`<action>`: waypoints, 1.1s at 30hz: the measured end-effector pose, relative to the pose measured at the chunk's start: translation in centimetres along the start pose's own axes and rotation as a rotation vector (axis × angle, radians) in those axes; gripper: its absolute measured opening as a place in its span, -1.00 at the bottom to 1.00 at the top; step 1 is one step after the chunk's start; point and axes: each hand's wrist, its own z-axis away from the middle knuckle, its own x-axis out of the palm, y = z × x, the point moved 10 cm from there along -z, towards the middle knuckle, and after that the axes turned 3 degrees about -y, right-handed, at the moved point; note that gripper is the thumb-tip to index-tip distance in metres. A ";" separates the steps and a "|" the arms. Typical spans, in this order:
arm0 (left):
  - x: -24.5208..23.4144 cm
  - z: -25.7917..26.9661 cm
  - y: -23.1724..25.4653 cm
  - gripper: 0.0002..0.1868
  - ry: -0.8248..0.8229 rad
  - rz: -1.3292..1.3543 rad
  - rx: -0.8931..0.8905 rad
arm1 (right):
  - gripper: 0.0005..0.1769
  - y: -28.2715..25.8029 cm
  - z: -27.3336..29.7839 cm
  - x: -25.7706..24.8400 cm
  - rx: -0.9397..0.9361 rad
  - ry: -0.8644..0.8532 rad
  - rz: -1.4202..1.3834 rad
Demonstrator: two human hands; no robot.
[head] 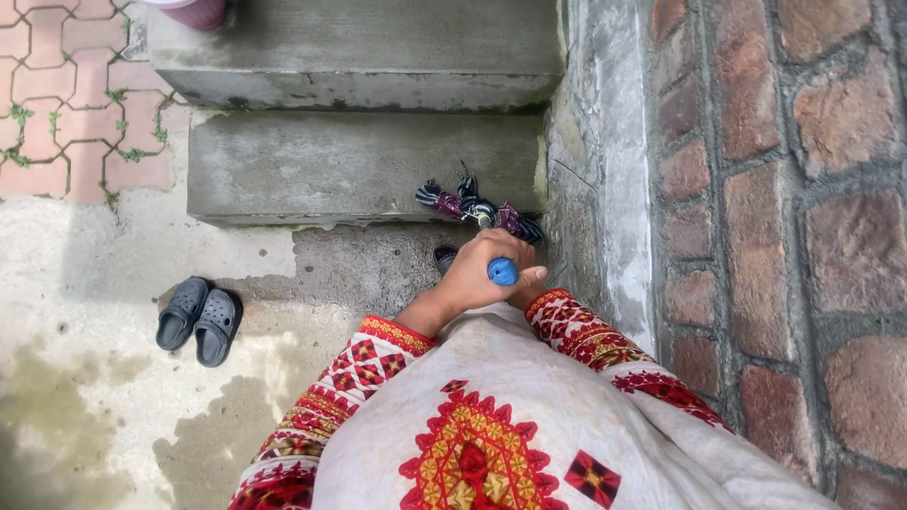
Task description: Mopping concrete outdoor steps and the surrounding floor area.
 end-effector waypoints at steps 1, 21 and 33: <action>-0.7 0.0 -0.3 -0.66 0.016 -0.003 -0.015 | -0.77 -0.3 -0.6 0.2 -0.010 -0.018 -0.008; -11.2 -4.0 -12.1 -0.62 0.214 -0.043 -0.226 | -0.50 7.5 -17.8 13.5 -0.210 -0.323 0.144; -10.1 0.4 -8.4 -0.55 0.326 -0.053 -0.224 | -0.71 1.4 -14.0 11.4 -0.280 -0.312 0.017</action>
